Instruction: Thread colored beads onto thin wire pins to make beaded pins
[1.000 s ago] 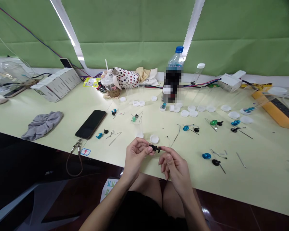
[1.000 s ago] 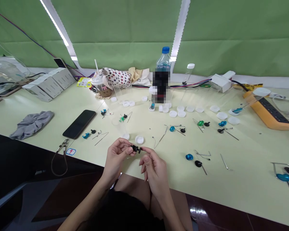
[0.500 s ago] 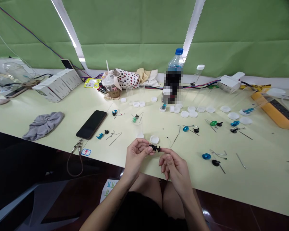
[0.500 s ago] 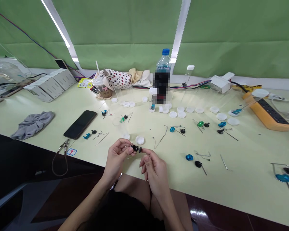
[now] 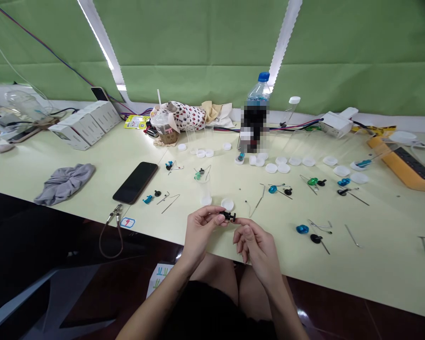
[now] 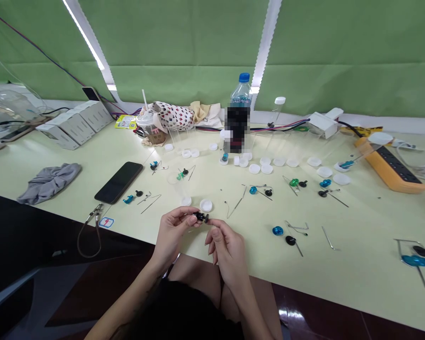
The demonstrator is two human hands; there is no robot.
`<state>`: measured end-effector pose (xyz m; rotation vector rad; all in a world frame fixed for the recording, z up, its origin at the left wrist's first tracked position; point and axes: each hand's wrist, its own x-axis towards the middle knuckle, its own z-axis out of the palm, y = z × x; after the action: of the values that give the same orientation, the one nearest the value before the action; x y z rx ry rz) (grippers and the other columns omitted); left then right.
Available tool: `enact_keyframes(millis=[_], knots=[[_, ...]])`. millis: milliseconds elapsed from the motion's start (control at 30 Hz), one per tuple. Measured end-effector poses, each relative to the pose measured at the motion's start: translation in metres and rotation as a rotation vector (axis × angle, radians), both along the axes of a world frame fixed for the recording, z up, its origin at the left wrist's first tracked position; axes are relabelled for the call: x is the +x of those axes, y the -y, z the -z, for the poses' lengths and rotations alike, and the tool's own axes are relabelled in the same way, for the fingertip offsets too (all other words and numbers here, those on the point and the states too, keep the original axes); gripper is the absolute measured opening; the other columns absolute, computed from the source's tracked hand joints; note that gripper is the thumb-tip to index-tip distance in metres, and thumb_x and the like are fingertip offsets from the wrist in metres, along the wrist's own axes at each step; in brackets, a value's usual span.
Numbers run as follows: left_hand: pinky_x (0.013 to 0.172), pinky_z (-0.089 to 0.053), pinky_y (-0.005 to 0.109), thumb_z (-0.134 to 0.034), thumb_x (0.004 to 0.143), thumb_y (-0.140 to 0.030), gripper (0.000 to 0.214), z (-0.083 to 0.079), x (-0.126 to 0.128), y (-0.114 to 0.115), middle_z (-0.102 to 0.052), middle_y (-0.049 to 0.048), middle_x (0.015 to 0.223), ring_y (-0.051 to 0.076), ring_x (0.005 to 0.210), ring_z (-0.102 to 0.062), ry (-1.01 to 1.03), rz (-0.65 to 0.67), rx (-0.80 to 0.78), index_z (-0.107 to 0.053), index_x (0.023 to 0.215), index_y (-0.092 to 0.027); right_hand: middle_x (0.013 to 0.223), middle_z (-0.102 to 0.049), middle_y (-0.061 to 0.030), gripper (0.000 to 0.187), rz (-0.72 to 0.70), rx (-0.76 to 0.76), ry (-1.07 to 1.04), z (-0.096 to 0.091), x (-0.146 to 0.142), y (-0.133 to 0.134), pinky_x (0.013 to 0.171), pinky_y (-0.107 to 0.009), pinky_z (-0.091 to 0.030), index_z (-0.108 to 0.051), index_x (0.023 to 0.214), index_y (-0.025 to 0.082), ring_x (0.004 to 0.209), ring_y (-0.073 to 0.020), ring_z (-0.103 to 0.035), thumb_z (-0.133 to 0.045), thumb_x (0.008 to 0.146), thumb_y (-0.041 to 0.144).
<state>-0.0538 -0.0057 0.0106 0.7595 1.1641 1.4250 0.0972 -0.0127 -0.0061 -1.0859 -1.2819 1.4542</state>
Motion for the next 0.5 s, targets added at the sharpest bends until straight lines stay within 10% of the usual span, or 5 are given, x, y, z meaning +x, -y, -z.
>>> enact_keyframes(millis=[500], knots=[[0.07,-0.054,0.024,-0.081,0.071,-0.023,0.02,-0.0013,-0.0004,0.0009,-0.074,0.0035,0.074,0.014,0.066,-0.068,-0.006,-0.005,0.0,-0.074,0.088,-0.016,0.068,-0.056,0.0,0.041,-0.009,0.009,-0.026,-0.0013,0.0001,0.0005,0.036,-0.017,-0.037,-0.064,0.104,0.016,0.047,-0.0081,-0.048,-0.048,0.094,0.052]])
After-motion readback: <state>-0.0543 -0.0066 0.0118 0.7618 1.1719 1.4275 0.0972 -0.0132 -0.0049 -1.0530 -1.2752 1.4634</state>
